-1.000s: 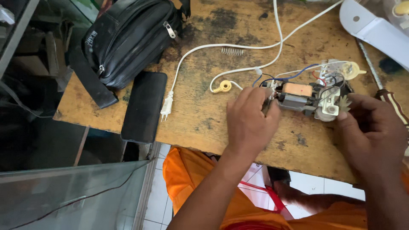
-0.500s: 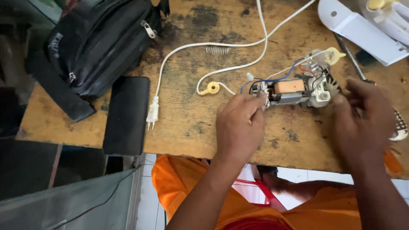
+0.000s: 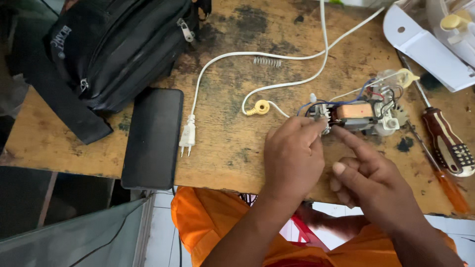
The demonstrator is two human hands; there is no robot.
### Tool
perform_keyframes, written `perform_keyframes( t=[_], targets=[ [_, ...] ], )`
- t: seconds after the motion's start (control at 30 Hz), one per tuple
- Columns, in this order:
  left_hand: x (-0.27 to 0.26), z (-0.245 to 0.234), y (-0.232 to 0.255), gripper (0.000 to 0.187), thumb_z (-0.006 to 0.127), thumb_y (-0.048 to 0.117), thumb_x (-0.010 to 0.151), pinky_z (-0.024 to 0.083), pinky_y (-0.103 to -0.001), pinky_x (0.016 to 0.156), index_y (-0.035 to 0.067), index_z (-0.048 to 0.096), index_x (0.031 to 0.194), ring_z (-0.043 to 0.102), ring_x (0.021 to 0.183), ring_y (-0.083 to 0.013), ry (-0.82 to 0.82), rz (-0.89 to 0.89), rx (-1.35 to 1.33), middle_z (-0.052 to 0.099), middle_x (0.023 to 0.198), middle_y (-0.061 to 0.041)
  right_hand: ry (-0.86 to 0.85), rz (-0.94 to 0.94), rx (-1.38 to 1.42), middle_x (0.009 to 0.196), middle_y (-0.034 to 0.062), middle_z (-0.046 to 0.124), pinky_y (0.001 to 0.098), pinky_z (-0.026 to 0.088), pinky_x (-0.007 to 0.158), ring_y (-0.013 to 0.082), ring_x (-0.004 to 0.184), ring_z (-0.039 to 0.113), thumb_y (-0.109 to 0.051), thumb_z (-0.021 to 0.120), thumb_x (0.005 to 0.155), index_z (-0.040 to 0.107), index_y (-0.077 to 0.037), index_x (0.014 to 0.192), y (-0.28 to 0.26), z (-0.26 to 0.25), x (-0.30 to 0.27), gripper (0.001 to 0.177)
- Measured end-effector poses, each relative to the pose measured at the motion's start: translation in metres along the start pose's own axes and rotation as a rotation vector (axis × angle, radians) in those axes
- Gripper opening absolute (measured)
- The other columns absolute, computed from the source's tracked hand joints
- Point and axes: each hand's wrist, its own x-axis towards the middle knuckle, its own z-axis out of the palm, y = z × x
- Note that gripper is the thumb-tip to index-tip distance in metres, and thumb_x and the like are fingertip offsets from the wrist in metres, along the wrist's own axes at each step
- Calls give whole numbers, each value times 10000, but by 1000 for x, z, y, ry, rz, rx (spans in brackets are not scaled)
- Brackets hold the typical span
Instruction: The person works on a small electric motor assembly placed on a wooden workbench. They use their hands to manipulate the motor's internal components, specifically adjusting the brushes and wires connected to the commutator. The person repeatedly rotates the motor shaft and checks the connections throughout the process.
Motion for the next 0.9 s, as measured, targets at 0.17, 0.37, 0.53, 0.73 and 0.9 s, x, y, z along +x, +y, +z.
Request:
perform_keyframes(
  t=[0.17, 0.37, 0.53, 0.73, 0.9],
  targets=[
    [1, -6, 3, 341, 622, 49, 847, 447, -472, 739, 185, 788, 1113, 684, 874, -276, 21, 30, 7, 703, 982, -2, -82, -31, 104, 612, 117, 605, 293, 354, 353, 176, 418, 463, -135, 629, 903, 419, -145, 1638, 4, -2, 7, 765],
    [1, -4, 2, 363, 641, 52, 822, 438, -499, 722, 181, 780, 1132, 666, 849, -311, 18, 36, 26, 688, 968, -10, -37, 9, 50, 615, 133, 610, 304, 361, 334, 202, 403, 508, -90, 648, 882, 484, -182, 1597, -4, 3, 8, 739],
    [1, -5, 3, 353, 651, 53, 826, 439, -492, 733, 166, 783, 1133, 659, 850, -305, 28, 34, 19, 682, 953, -11, -26, 4, 17, 604, 137, 598, 300, 386, 316, 213, 378, 538, -57, 651, 875, 489, -196, 1586, -7, 6, 10, 743],
    [0, -1, 1, 357, 660, 46, 810, 433, -489, 740, 146, 783, 1130, 671, 867, -287, 12, 26, -2, 700, 1017, -16, -10, -44, -46, 585, 146, 617, 316, 456, 303, 207, 387, 568, -59, 653, 871, 472, -170, 1593, -9, 11, 8, 753],
    [1, -4, 4, 256, 641, 89, 903, 451, -474, 760, 154, 781, 1107, 685, 865, -276, 39, 18, -17, 723, 993, -22, -7, -53, -176, 532, 112, 603, 314, 464, 349, 190, 400, 567, -60, 652, 873, 407, -194, 1648, -8, 12, 3, 824]
  ],
)
